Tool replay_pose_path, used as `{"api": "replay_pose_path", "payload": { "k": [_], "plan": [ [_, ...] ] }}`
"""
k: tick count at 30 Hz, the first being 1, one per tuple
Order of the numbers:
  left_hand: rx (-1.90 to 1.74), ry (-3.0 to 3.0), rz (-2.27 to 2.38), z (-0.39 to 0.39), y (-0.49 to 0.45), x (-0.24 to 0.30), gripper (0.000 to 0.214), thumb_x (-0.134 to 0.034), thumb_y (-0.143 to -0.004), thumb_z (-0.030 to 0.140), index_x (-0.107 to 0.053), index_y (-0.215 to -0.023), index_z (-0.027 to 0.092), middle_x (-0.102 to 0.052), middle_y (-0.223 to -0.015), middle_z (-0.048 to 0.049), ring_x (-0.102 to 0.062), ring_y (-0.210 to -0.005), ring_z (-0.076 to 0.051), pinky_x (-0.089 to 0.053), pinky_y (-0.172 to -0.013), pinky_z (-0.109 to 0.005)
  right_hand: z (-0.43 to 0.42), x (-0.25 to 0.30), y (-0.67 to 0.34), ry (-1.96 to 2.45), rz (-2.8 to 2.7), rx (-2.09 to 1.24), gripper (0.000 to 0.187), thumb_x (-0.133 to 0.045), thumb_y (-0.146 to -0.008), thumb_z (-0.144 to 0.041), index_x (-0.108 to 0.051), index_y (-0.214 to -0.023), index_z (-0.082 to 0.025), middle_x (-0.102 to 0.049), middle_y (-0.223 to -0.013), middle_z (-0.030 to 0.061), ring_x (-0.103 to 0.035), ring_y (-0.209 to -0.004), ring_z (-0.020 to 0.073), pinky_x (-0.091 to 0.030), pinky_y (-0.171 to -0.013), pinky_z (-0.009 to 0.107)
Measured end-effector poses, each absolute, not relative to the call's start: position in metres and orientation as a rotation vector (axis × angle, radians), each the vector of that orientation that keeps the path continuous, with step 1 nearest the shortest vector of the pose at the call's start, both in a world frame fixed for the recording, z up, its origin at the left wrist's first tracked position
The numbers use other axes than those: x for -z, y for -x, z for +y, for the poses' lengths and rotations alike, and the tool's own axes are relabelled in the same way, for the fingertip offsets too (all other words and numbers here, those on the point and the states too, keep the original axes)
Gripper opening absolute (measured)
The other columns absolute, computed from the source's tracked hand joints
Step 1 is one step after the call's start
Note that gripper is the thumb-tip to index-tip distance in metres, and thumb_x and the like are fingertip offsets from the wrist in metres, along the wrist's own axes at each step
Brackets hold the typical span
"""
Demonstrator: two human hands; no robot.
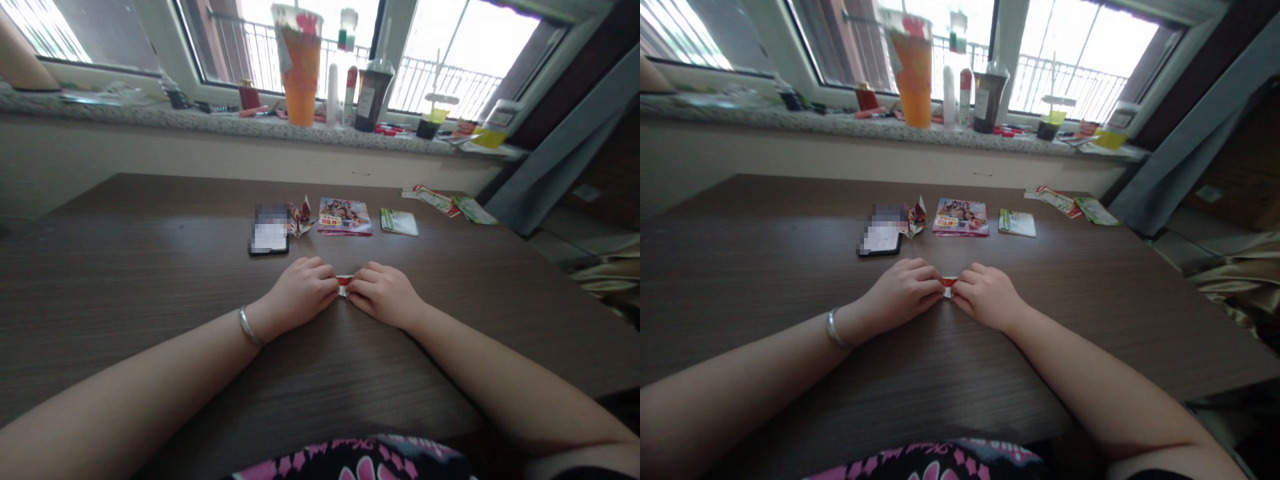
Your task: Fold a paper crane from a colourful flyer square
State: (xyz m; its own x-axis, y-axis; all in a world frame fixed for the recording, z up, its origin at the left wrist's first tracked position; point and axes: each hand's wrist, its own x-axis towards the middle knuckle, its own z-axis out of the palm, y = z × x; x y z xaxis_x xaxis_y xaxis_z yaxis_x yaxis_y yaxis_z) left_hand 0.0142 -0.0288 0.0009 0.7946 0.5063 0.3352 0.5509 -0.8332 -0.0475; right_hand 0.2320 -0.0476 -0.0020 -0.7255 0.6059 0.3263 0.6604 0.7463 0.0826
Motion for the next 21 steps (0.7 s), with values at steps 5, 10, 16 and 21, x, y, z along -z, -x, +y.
{"api": "replay_pose_path", "payload": {
  "k": [5,10,16,21],
  "plan": [
    [0.432,2.860,-0.809,-0.0269,-0.0143,0.0009,0.024,-0.047,-0.094,0.028,-0.067,-0.086,0.018,-0.063,-0.082,-0.0052,-0.055,-0.079,-0.017,-0.042,-0.071,-0.031,-0.0482,0.0023,-0.2306,1.005,-2.676,0.274,0.025,-0.045,-0.095,-0.032,-0.066,-0.087,-0.021,-0.067,-0.089,0.0056,-0.055,-0.082,0.0186,-0.041,-0.071,0.031],
    [0.454,2.866,-0.766,-0.0264,-0.0152,0.0010,0.025,-0.046,-0.094,0.026,-0.068,-0.085,0.018,-0.062,-0.082,-0.0058,-0.056,-0.077,-0.016,-0.043,-0.069,-0.029,-0.0498,0.0011,-0.2303,1.002,-2.685,0.300,0.025,-0.044,-0.095,-0.031,-0.065,-0.085,-0.021,-0.066,-0.087,0.0056,-0.054,-0.081,0.0181,-0.040,-0.070,0.031],
    [0.394,2.863,-0.779,-0.0279,-0.0164,-0.0022,0.023,-0.046,-0.093,0.023,-0.067,-0.084,0.017,-0.062,-0.082,-0.0064,-0.057,-0.078,-0.017,-0.045,-0.071,-0.030,-0.0503,0.0012,-0.2290,0.998,-2.699,0.330,0.025,-0.044,-0.095,-0.030,-0.064,-0.084,-0.020,-0.065,-0.084,0.0047,-0.055,-0.080,0.0183,-0.039,-0.068,0.031],
    [0.389,2.867,-0.771,-0.0277,-0.0156,-0.0008,0.023,-0.046,-0.092,0.022,-0.066,-0.083,0.017,-0.062,-0.082,-0.0059,-0.056,-0.076,-0.016,-0.046,-0.070,-0.029,-0.0516,0.0026,-0.2273,1.029,-2.669,0.297,0.017,-0.050,-0.091,-0.027,-0.065,-0.088,-0.020,-0.065,-0.085,0.0056,-0.055,-0.080,0.0187,-0.040,-0.070,0.031]
  ]
}}
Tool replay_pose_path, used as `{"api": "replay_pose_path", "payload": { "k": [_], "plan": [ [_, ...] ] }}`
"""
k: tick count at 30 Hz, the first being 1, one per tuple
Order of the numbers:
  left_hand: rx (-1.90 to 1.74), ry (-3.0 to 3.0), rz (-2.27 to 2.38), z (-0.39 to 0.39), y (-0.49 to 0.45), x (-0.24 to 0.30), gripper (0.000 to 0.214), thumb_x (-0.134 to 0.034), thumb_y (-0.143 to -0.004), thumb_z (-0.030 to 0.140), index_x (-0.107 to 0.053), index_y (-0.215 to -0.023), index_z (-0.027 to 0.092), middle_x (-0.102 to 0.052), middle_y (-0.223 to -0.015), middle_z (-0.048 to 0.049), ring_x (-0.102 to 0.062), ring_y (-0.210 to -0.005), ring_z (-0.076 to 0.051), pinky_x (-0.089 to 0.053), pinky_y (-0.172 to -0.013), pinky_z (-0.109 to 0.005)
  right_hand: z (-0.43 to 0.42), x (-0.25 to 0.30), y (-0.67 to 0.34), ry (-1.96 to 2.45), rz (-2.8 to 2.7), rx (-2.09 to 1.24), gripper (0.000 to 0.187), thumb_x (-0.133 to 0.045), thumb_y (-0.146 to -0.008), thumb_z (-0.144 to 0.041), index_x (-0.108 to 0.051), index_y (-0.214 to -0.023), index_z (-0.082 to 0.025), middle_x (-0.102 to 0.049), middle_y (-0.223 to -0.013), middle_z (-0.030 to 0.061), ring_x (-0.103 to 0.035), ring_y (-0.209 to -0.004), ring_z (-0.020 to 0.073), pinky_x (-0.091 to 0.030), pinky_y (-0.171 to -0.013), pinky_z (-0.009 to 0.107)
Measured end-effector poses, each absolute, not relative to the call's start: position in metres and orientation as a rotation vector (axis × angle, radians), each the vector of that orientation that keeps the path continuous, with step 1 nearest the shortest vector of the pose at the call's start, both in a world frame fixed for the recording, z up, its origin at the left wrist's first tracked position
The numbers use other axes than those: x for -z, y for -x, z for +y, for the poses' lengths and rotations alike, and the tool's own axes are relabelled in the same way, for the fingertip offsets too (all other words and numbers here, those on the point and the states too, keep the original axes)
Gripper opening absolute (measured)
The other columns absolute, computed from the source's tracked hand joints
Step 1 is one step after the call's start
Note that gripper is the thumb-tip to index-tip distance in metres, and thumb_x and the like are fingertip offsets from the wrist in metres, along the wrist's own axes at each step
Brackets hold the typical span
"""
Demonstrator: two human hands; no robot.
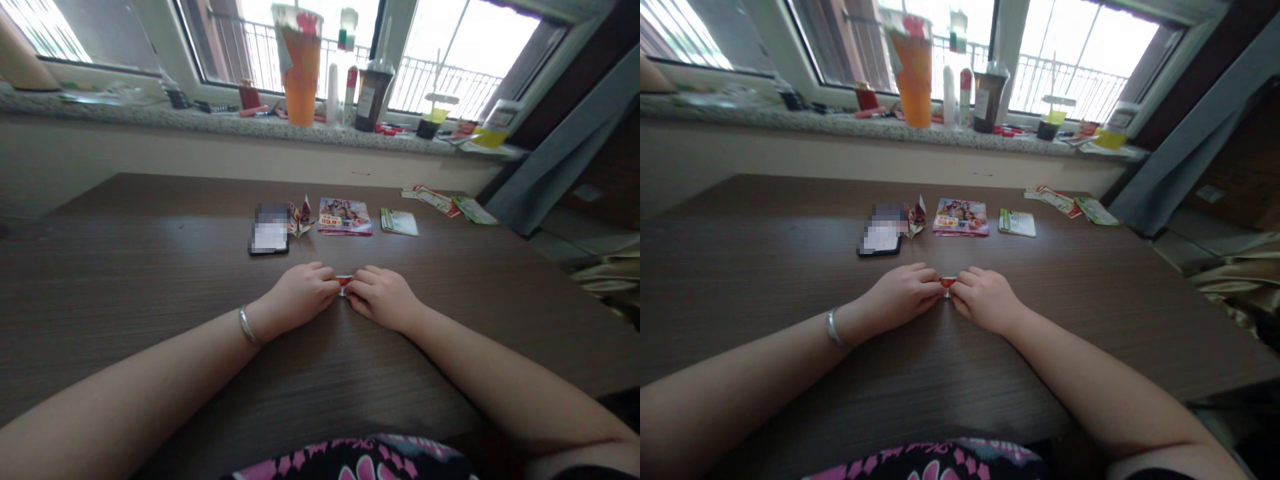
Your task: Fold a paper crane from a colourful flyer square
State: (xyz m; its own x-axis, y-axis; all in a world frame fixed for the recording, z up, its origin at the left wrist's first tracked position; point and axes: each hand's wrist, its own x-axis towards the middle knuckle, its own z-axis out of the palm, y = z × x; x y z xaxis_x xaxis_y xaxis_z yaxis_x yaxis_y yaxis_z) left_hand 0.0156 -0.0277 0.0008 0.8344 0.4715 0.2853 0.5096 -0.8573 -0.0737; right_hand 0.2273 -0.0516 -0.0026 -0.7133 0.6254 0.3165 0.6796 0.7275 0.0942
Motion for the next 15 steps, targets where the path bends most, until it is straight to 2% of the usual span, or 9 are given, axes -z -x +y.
{"api": "replay_pose_path", "payload": {
  "k": [8,15],
  "plan": [
    [0.373,2.887,-0.795,-0.0292,-0.0155,-0.0010,0.020,-0.048,-0.091,0.022,-0.066,-0.083,0.018,-0.063,-0.085,-0.0055,-0.057,-0.079,-0.017,-0.046,-0.072,-0.029,-0.0505,0.0002,-0.2231,1.065,-2.658,0.270,0.015,-0.050,-0.089,-0.024,-0.065,-0.086,-0.021,-0.063,-0.082,0.0052,-0.054,-0.079,0.0188,-0.041,-0.068,0.030],
    [0.357,2.881,-0.840,-0.0304,-0.0136,-0.0016,0.020,-0.048,-0.092,0.023,-0.066,-0.085,0.018,-0.063,-0.085,-0.0050,-0.059,-0.080,-0.017,-0.047,-0.070,-0.028,-0.0461,0.0051,-0.2284,1.170,-2.433,-0.225,0.005,-0.059,-0.084,-0.021,-0.062,-0.080,-0.021,-0.064,-0.081,0.0022,-0.057,-0.078,0.0164,-0.044,-0.072,0.028]
  ]
}}
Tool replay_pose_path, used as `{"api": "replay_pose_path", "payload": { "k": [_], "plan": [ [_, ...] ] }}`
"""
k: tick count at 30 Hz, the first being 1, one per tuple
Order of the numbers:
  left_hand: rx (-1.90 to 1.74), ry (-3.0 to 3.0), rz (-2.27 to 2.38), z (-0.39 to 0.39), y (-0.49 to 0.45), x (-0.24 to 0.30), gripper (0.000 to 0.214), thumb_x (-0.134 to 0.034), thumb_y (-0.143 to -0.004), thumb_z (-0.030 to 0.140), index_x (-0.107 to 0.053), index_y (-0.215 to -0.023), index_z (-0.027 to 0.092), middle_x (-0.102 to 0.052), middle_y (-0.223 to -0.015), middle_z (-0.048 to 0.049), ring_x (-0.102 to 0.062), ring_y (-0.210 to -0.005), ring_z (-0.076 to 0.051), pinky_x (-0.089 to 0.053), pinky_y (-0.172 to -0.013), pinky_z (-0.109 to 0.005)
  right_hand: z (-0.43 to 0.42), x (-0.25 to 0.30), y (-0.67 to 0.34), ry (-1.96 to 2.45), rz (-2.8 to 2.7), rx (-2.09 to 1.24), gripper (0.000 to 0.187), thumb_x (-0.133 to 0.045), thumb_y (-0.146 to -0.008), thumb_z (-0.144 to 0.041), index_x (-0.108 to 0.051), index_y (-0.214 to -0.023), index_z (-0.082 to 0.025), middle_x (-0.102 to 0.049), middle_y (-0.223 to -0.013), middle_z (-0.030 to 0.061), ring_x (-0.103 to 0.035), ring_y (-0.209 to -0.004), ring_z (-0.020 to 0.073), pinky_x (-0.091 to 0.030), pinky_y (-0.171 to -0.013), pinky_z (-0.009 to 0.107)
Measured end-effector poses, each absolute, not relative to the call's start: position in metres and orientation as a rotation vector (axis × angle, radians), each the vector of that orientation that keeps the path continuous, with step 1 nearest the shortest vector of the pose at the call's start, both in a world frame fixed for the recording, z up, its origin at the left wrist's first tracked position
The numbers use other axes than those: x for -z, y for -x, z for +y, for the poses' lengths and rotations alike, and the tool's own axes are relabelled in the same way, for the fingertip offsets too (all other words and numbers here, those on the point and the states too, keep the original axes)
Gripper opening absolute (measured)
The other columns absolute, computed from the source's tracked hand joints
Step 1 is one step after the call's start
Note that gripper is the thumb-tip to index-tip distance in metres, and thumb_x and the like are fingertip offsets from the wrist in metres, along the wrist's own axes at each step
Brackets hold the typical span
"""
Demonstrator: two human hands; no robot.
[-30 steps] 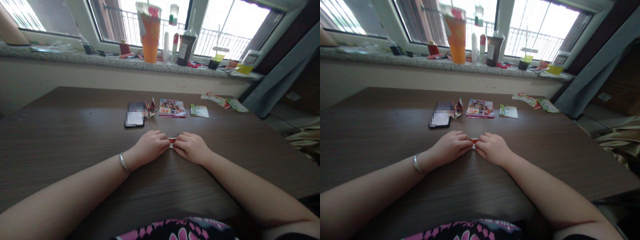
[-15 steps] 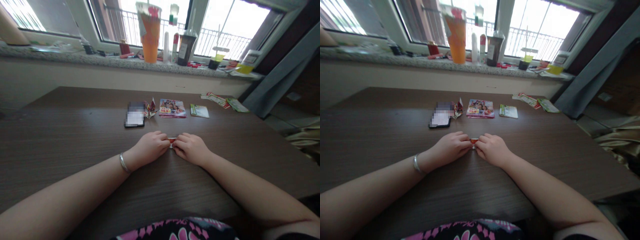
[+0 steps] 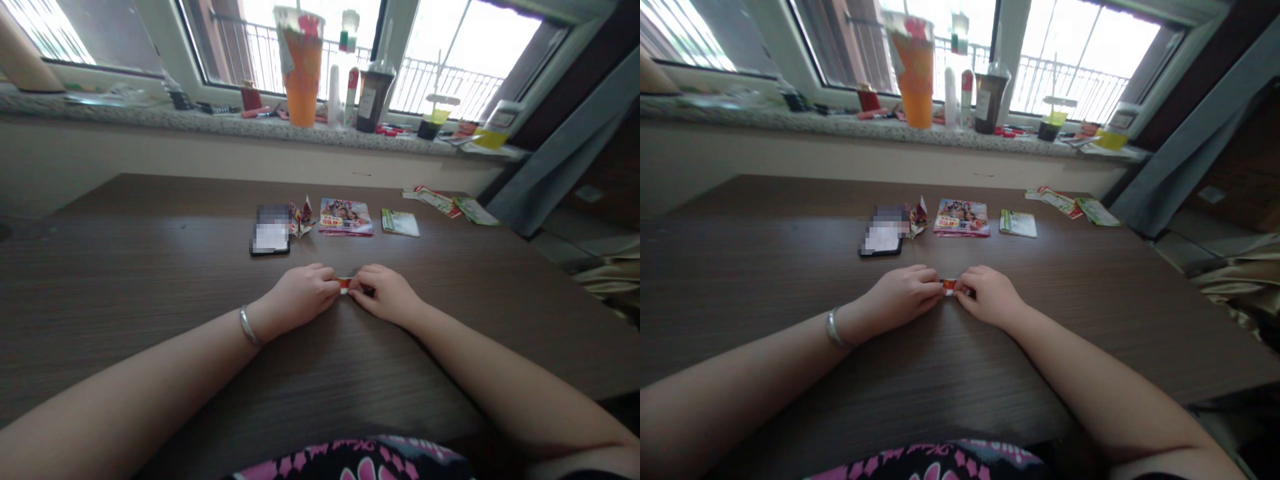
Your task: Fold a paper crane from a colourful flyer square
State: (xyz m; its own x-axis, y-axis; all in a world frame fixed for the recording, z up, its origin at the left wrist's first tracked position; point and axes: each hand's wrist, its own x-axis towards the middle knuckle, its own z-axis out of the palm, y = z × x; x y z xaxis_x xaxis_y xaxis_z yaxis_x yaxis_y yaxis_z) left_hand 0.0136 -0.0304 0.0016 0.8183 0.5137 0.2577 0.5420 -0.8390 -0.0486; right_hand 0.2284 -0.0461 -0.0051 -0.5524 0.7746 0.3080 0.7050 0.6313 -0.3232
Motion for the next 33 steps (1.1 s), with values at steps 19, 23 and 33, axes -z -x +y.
{"api": "replay_pose_path", "payload": {
  "k": [19,23,33],
  "plan": [
    [0.082,2.862,-0.620,-0.040,-0.008,-0.029,0.031,-0.056,-0.087,0.016,-0.057,-0.117,0.023,-0.068,-0.087,-0.0030,-0.063,-0.075,-0.017,-0.045,-0.062,-0.025,-0.040,0.004,-0.228,1.267,-2.337,-0.539,0.010,-0.059,-0.084,-0.020,-0.064,-0.076,-0.017,-0.061,-0.074,0.0012,-0.054,-0.073,0.0141,-0.039,-0.067,0.025],
    [0.058,2.847,-0.596,-0.039,-0.008,-0.028,0.035,-0.054,-0.088,0.014,-0.055,-0.121,0.024,-0.069,-0.089,-0.0036,-0.064,-0.074,-0.016,-0.043,-0.061,-0.025,-0.039,0.004,-0.228,1.286,-2.329,-0.563,0.011,-0.058,-0.085,-0.021,-0.063,-0.075,-0.017,-0.060,-0.072,0.0007,-0.053,-0.070,0.0136,-0.037,-0.065,0.024],
    [0.053,2.874,-0.607,-0.037,-0.005,-0.030,0.041,-0.055,-0.087,0.012,-0.053,-0.125,0.027,-0.070,-0.092,-0.0010,-0.065,-0.076,-0.015,-0.044,-0.060,-0.025,-0.039,0.006,-0.229,1.323,-2.322,-0.498,0.017,-0.057,-0.085,-0.024,-0.060,-0.071,-0.017,-0.058,-0.069,0.0000,-0.050,-0.066,0.0127,-0.034,-0.062,0.024]
  ]
}}
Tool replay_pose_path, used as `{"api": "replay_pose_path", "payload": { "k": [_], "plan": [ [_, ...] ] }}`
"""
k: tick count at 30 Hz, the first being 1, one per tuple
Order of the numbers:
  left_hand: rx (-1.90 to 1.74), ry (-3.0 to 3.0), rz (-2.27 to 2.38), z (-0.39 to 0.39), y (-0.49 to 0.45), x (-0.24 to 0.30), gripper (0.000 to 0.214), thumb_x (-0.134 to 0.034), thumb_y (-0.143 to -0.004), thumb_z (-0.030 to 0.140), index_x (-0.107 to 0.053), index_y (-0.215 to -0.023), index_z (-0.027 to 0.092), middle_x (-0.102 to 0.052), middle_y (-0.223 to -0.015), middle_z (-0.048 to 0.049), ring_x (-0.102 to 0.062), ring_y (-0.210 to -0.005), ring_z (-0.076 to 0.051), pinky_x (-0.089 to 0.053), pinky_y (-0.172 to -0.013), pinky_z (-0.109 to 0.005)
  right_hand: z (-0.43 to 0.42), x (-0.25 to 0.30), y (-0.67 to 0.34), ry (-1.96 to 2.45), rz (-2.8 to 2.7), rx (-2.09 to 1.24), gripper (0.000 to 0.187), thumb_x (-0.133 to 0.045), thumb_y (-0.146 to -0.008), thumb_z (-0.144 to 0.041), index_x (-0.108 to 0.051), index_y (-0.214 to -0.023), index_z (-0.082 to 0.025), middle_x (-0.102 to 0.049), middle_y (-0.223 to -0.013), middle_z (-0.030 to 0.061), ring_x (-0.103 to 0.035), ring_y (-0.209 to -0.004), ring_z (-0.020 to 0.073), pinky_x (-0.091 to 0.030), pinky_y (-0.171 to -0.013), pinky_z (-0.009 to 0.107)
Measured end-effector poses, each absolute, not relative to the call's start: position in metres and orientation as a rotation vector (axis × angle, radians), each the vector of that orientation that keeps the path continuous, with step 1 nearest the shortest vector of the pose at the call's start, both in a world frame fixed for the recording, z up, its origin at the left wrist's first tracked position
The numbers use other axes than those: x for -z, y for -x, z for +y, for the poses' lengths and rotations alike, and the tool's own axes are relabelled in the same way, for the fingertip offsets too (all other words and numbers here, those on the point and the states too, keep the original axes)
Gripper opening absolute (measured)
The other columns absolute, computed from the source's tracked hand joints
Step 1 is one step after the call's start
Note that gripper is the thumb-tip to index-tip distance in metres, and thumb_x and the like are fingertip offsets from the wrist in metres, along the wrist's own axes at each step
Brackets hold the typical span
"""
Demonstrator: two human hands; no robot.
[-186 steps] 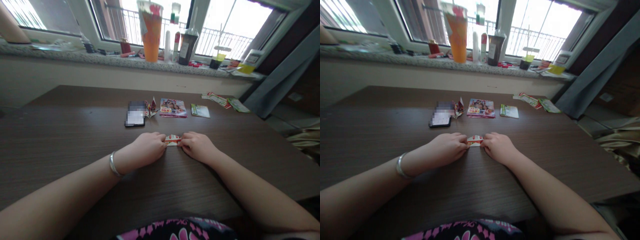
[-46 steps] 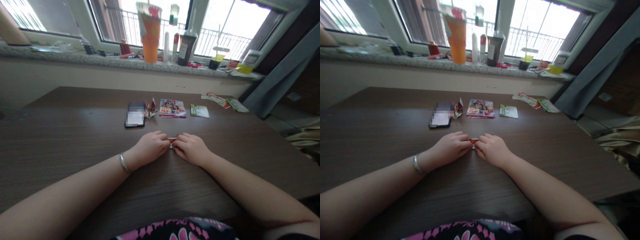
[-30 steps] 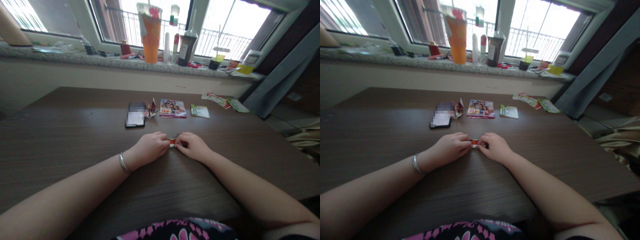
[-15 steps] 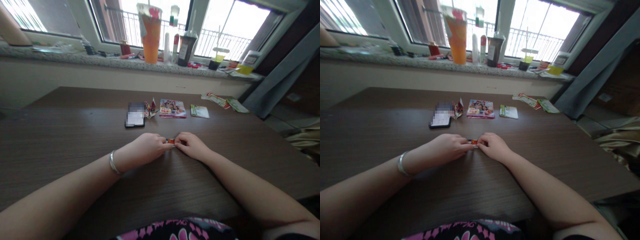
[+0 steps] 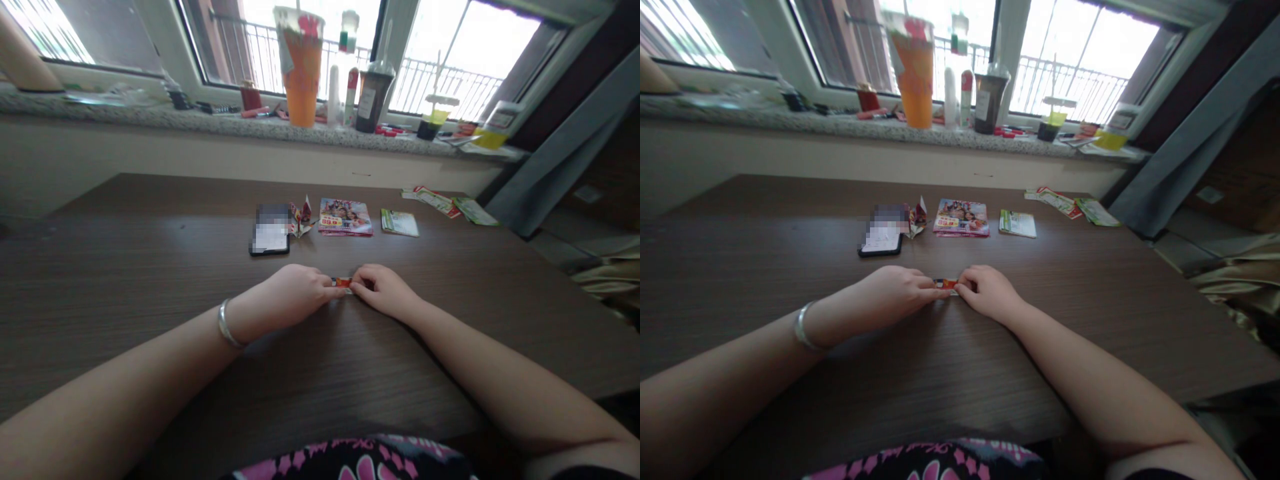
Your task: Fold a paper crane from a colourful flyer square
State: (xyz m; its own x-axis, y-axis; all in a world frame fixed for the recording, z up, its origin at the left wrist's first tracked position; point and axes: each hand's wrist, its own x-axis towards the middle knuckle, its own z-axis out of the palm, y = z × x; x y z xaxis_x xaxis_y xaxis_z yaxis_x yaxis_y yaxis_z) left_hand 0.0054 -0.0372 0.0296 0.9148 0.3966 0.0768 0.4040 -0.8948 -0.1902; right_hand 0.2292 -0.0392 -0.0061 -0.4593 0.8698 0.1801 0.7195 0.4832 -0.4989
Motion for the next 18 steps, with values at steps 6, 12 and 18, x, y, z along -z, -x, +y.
{"api": "replay_pose_path", "payload": {
  "k": [6,12,18],
  "plan": [
    [0.080,2.888,-0.611,-0.0356,-0.0044,-0.0269,0.040,-0.055,-0.087,0.011,-0.054,-0.124,0.027,-0.070,-0.089,-0.0003,-0.064,-0.077,-0.014,-0.045,-0.062,-0.024,-0.0367,0.0067,-0.2286,1.324,-2.328,-0.477,0.021,-0.058,-0.083,-0.022,-0.054,-0.064,-0.017,-0.053,-0.064,-0.0019,-0.046,-0.063,0.0116,-0.032,-0.060,0.024],
    [0.078,2.863,-0.590,-0.0364,-0.0052,-0.0253,0.039,-0.056,-0.087,0.012,-0.054,-0.124,0.025,-0.070,-0.090,-0.0017,-0.064,-0.076,-0.015,-0.045,-0.062,-0.024,-0.0356,0.0118,-0.2291,1.310,-2.271,-0.573,0.020,-0.058,-0.084,-0.023,-0.057,-0.065,-0.017,-0.059,-0.067,-0.0005,-0.051,-0.066,0.0124,-0.035,-0.063,0.024],
    [0.098,2.842,-0.600,-0.0378,-0.0063,-0.0220,0.034,-0.056,-0.087,0.013,-0.057,-0.119,0.023,-0.069,-0.093,-0.0039,-0.064,-0.078,-0.016,-0.045,-0.063,-0.025,-0.0380,0.0092,-0.2257,1.340,-2.307,-0.511,0.018,-0.058,-0.083,-0.023,-0.061,-0.066,-0.018,-0.058,-0.065,-0.0005,-0.051,-0.065,0.0127,-0.035,-0.063,0.025]
  ]
}}
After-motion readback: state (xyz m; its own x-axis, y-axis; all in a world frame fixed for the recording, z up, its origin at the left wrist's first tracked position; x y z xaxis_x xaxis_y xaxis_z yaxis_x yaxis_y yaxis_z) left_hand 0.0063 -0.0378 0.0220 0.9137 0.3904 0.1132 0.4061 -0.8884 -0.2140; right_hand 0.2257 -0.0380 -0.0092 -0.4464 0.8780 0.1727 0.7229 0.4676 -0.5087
